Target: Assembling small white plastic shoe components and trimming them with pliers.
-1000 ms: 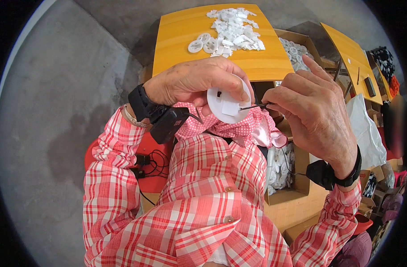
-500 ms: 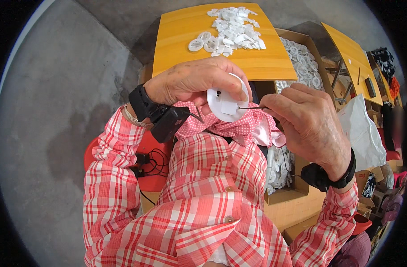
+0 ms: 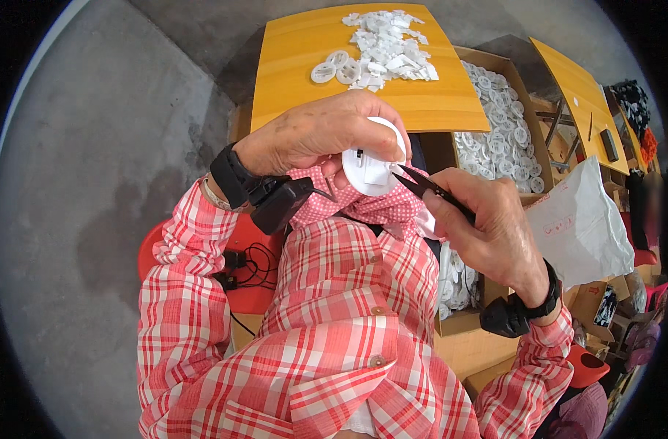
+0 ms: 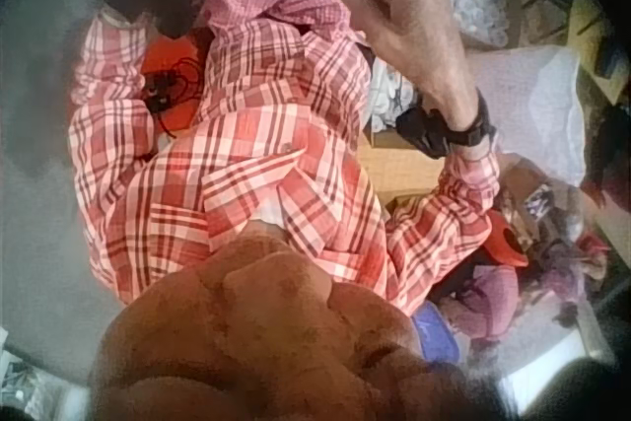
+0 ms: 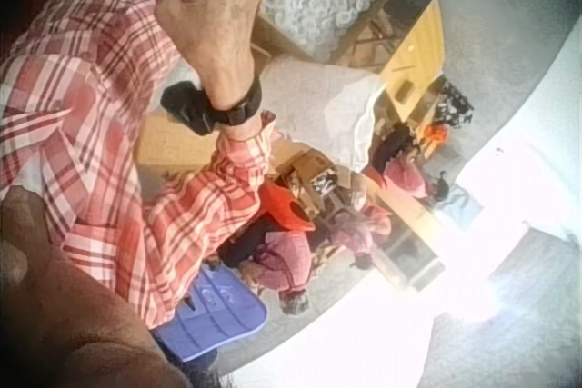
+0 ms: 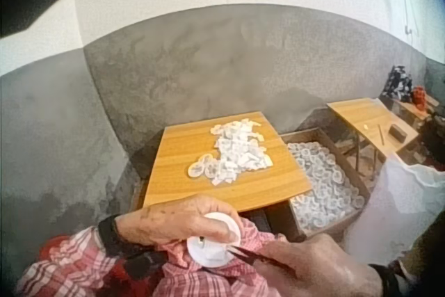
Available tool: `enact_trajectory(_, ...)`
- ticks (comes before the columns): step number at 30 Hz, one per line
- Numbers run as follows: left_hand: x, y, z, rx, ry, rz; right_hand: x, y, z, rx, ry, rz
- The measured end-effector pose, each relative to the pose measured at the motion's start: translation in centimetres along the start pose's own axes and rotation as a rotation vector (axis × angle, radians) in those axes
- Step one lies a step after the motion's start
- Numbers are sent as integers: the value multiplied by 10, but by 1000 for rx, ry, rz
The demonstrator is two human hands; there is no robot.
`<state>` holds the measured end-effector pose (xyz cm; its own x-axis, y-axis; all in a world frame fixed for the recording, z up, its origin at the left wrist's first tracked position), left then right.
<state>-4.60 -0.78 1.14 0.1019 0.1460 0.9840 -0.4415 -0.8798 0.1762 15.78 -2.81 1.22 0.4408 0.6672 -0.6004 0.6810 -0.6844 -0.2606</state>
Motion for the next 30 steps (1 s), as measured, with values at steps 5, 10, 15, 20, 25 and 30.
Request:
enact_trajectory(5, 7, -2, 1, 2, -78, -121, 5, 1, 7, -67, -218, 177)
enact_trajectory(10, 5, -3, 0, 131, -289, 50, 5, 3, 16, -204, -874, 546)
enact_trajectory(15, 13, 3, 11, 236, -457, 220, 8, 5, 26, -187, -1187, 561)
enact_trajectory(20, 13, 0, 8, 239, -519, 323, 15, 6, 21, -172, -1142, 542)
enact_trajectory(25, 3, -5, 0, 106, -130, 9, 21, 11, 5, -67, -515, 355)
enact_trajectory(30, 3, -2, 1, -16, 74, -46, 6, 4, -12, 209, 366, -165)
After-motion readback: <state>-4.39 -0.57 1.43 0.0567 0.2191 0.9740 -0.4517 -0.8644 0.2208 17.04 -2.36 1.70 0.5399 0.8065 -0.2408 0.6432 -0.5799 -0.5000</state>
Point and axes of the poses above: each hand's wrist, its own y-axis away from the middle knuckle, its own z-axis out of the palm, x = y × z, the point moved 3 cm from there along -y, towards the middle knuckle, and after that the axes turned 8 degrees about y, right-handed, at the moved point
